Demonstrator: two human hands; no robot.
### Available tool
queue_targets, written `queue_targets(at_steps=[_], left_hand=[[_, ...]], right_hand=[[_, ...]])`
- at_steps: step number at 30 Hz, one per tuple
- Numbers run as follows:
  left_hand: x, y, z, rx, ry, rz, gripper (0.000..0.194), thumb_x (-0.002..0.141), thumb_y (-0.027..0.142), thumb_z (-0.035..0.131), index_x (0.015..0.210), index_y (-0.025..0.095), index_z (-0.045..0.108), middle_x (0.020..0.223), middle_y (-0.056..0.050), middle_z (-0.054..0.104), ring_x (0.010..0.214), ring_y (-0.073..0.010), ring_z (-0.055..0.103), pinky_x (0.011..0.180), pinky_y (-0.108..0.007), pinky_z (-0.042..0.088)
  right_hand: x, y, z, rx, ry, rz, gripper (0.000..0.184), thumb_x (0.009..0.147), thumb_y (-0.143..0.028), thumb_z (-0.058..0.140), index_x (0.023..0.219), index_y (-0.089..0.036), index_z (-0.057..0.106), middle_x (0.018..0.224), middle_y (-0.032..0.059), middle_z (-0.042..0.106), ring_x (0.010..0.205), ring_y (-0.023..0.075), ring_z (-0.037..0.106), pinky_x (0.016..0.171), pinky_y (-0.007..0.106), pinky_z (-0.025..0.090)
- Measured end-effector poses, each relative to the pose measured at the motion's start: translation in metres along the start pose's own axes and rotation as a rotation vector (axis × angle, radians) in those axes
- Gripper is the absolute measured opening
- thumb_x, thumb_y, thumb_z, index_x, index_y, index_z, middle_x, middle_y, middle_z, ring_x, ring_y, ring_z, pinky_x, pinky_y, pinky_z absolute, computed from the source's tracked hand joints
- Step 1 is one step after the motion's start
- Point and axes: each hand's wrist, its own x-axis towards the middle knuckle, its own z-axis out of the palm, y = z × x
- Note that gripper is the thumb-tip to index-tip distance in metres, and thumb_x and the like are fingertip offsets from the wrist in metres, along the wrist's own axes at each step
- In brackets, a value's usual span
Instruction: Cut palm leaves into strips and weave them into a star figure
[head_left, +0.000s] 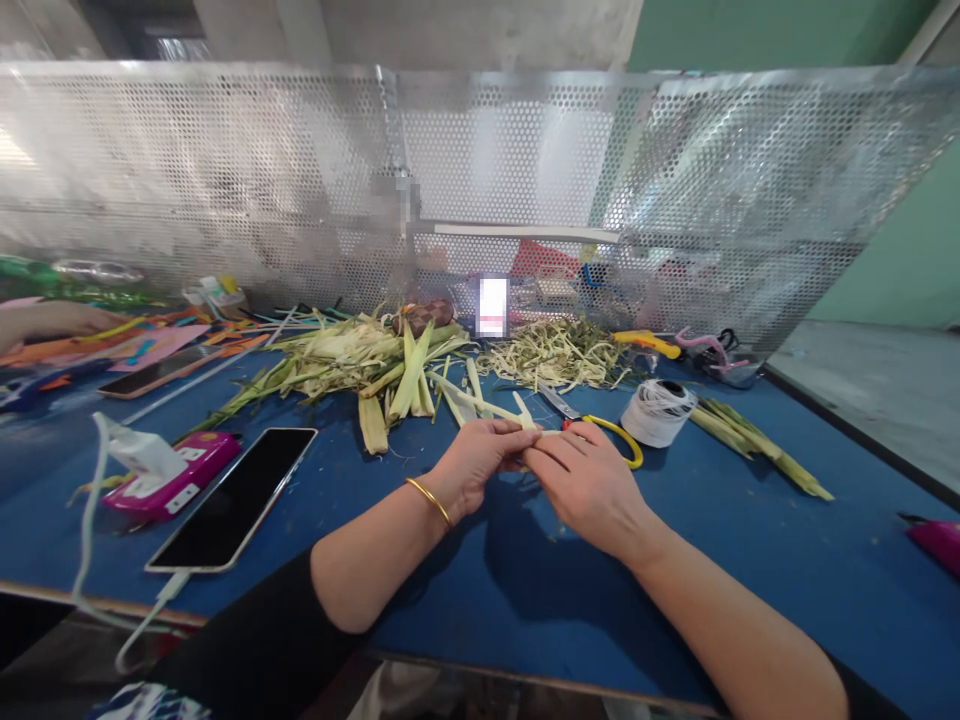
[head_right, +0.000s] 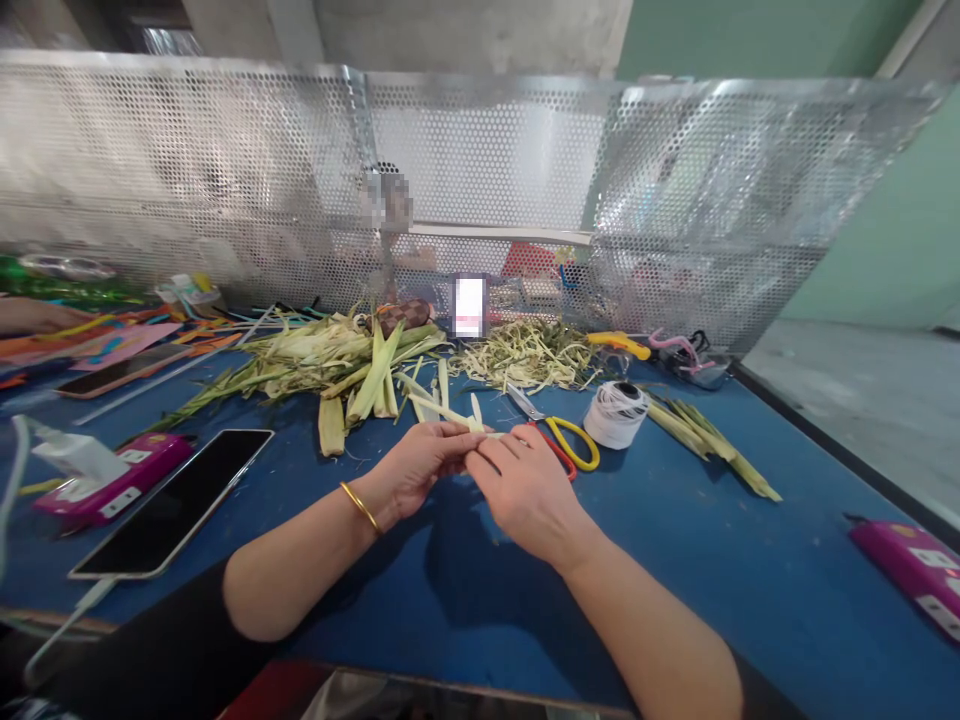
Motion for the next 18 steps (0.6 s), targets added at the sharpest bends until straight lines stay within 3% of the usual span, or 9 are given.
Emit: queue_targets(at_steps=[8,14,18], left_hand=[[0.001,0.001,-0.003,0.007,-0.024,0.05,0.035,0.052,0.037,0.083,0.068,0.009,0.071,0.07,-0.005,0.067,0.06,-0.0102,0.056,0.061,-0.024,0.045],[-0.001,0.003,-0.003,-0.055,0.069,0.049,0.035,0.051,0.031,0.085,0.075,0.011,0.07,0.068,-0.005,0.068,0.063,-0.0122,0.06,0.066,-0.025,0.048],[-0.003,0.007,-0.002,-0.078,0.062,0.04,0.031,0.055,0.029,0.083,0.076,0.011,0.07,0.065,-0.004,0.067,0.06,-0.0115,0.06,0.064,-0.024,0.048]], right_hand=[[0.003,-0.002,-0.01,0.123,0.063,-0.005,0.025,0.087,-0.005,0.042,0.082,-0.015,0.064,0.075,0.0053,0.065,0.073,0.0158,0.055,0.079,0.032,0.04],[0.003,-0.008,-0.012,0.208,0.056,-0.045,0.024,0.088,-0.007,0.042,0.081,-0.015,0.064,0.072,0.0046,0.065,0.068,0.0149,0.054,0.076,0.032,0.041],[0.003,-0.008,-0.013,0.278,0.061,-0.043,0.023,0.089,-0.008,0.042,0.088,-0.017,0.063,0.076,0.0046,0.067,0.071,0.0152,0.057,0.079,0.033,0.042]])
